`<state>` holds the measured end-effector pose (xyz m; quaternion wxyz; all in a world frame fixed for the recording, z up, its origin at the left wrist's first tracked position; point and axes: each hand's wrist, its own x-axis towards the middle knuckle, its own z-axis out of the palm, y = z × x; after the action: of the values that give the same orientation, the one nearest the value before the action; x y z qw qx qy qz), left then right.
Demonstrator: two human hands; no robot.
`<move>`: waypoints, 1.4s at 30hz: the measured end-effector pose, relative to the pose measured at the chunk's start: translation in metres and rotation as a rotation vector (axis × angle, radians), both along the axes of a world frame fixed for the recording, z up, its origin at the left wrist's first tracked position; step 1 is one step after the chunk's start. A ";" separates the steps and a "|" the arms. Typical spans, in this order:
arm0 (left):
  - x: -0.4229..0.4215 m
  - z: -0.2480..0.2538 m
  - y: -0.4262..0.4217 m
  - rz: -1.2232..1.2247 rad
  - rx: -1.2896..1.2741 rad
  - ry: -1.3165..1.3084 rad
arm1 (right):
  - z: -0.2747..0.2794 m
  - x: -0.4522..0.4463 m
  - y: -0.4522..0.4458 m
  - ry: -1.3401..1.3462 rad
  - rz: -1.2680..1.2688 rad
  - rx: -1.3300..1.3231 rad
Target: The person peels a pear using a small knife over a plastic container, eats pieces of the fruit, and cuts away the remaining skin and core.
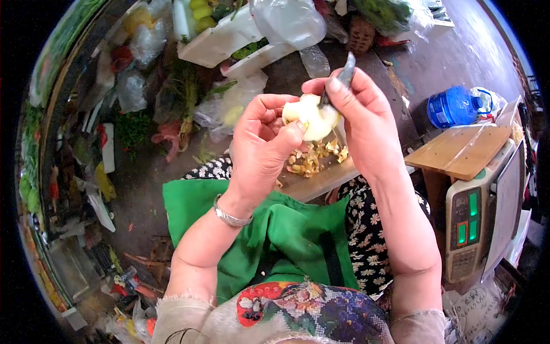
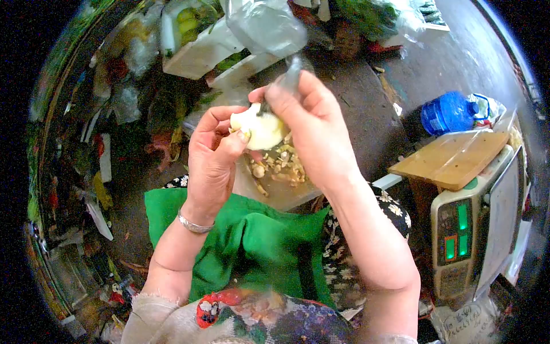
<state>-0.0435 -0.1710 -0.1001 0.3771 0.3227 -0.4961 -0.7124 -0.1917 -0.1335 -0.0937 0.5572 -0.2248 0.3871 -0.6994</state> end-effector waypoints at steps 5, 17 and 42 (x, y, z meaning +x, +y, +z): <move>0.002 0.006 0.000 0.049 -0.005 -0.013 | 0.000 0.012 0.000 0.200 -0.013 -0.011; -0.004 0.002 0.011 0.015 -0.020 -0.023 | -0.006 0.001 -0.004 0.062 -0.041 0.042; 0.023 0.048 -0.017 -0.323 0.482 0.651 | -0.006 0.005 -0.001 0.238 0.090 0.178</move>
<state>-0.0206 -0.1879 -0.0521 0.3114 0.0781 -0.2151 -0.9223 -0.1869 -0.1347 -0.0996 0.5557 -0.2728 0.5006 -0.6051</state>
